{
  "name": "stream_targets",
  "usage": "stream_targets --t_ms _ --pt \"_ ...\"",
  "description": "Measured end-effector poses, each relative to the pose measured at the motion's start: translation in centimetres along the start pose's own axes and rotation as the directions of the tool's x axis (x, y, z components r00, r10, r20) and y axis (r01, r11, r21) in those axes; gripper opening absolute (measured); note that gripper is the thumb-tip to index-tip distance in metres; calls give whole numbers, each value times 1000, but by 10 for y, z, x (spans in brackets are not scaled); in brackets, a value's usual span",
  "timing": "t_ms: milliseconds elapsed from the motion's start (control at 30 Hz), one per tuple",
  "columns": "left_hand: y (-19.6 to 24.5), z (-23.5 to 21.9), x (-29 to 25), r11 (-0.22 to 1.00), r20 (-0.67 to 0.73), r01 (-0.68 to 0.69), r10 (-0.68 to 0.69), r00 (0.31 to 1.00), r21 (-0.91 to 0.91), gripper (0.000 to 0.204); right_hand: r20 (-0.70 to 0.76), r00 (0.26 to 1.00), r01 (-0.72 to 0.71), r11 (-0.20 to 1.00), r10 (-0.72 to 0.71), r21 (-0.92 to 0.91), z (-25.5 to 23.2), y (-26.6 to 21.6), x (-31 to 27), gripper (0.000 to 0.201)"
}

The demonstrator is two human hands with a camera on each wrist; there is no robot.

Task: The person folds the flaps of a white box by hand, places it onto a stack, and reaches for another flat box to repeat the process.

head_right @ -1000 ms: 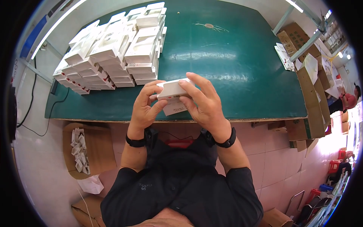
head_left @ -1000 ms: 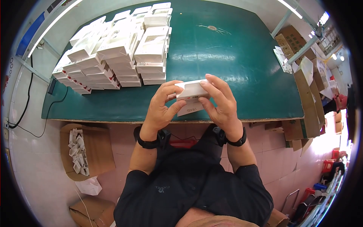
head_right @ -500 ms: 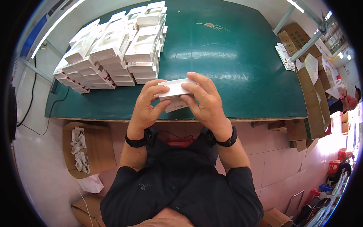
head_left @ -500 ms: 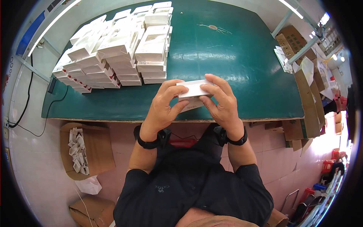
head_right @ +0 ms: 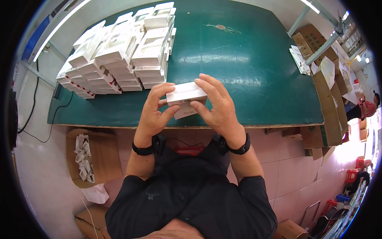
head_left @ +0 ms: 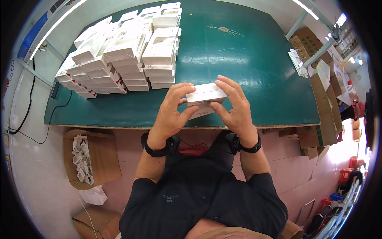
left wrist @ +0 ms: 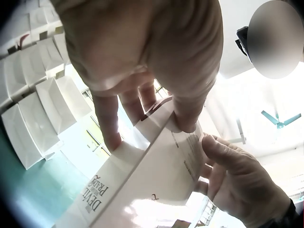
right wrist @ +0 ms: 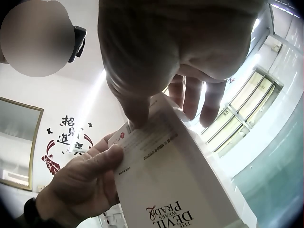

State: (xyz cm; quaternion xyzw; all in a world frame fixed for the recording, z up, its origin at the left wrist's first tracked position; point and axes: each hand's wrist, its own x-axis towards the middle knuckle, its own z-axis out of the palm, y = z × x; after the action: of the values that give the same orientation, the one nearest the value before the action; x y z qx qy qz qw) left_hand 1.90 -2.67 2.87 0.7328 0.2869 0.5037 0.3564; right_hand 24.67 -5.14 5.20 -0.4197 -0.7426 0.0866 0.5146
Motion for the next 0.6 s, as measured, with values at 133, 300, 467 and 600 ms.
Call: stream_targets --t_ms 133,300,467,600 --pt "-2 3 -3 999 -17 40 -41 999 -26 66 30 1000 3 1000 -3 -9 -5 5 -2 65" --pt "-4 8 -1 998 -27 -23 21 999 -56 70 46 998 -30 1000 31 -5 -11 1 -4 67" --pt "0 7 0 998 -26 -50 51 998 40 58 39 997 74 996 -73 -39 -16 7 -13 64" --pt "0 11 0 966 20 -174 174 985 190 55 -9 1000 -4 1000 5 25 -19 15 -19 59"
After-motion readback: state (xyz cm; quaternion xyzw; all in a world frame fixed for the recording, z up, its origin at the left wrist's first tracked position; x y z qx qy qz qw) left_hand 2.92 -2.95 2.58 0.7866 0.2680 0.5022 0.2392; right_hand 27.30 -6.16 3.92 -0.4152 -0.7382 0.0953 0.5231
